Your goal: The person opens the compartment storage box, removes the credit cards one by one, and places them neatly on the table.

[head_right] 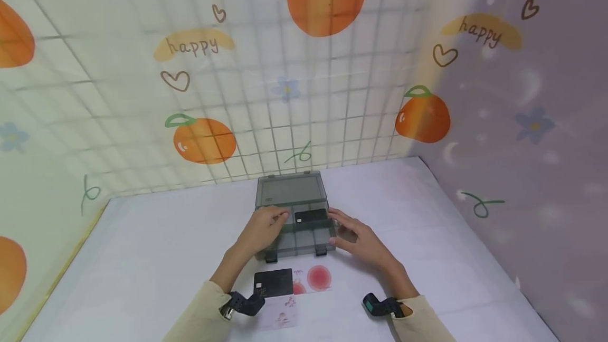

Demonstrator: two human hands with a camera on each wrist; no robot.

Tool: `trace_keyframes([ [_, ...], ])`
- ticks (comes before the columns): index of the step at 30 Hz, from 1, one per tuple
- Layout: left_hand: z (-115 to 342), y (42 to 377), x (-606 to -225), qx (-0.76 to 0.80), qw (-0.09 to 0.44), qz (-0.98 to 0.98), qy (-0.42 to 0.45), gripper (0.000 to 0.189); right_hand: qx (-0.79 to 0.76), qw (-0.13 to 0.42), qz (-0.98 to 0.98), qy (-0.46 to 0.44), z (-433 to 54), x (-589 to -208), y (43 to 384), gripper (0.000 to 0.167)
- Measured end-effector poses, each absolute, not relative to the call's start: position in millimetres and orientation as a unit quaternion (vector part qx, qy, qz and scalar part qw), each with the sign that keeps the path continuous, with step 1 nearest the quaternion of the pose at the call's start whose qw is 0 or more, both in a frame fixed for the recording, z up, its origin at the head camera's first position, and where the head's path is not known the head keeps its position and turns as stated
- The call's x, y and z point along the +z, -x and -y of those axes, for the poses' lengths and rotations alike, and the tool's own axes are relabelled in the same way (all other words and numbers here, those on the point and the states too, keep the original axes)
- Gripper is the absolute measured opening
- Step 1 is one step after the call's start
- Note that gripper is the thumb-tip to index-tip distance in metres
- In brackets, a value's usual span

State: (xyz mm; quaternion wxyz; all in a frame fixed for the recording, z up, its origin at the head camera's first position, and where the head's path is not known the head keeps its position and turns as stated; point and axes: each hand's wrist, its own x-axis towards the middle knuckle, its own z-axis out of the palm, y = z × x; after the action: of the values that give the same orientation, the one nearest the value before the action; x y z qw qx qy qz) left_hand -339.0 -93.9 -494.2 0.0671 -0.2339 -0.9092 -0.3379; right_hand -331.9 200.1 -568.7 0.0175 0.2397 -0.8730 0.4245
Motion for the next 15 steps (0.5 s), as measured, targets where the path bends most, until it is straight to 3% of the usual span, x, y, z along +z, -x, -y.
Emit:
trace_keyframes([
  [6, 80, 358, -499, -0.295, -0.016, 0.932, 0.209, 0.045, 0.429, 0.016, 0.871, -0.239, -200, -566, 332, 0.068],
  [10, 75, 362, -503, -0.263, -0.036, 0.945, 0.189, 0.062, 0.428, 0.017, 0.871, -0.24, -200, -565, 332, 0.067],
  [15, 68, 363, -506, -0.278, -0.042, 0.944, 0.17, 0.068, 0.425, 0.015, 0.873, -0.237, -202, -568, 334, 0.067],
])
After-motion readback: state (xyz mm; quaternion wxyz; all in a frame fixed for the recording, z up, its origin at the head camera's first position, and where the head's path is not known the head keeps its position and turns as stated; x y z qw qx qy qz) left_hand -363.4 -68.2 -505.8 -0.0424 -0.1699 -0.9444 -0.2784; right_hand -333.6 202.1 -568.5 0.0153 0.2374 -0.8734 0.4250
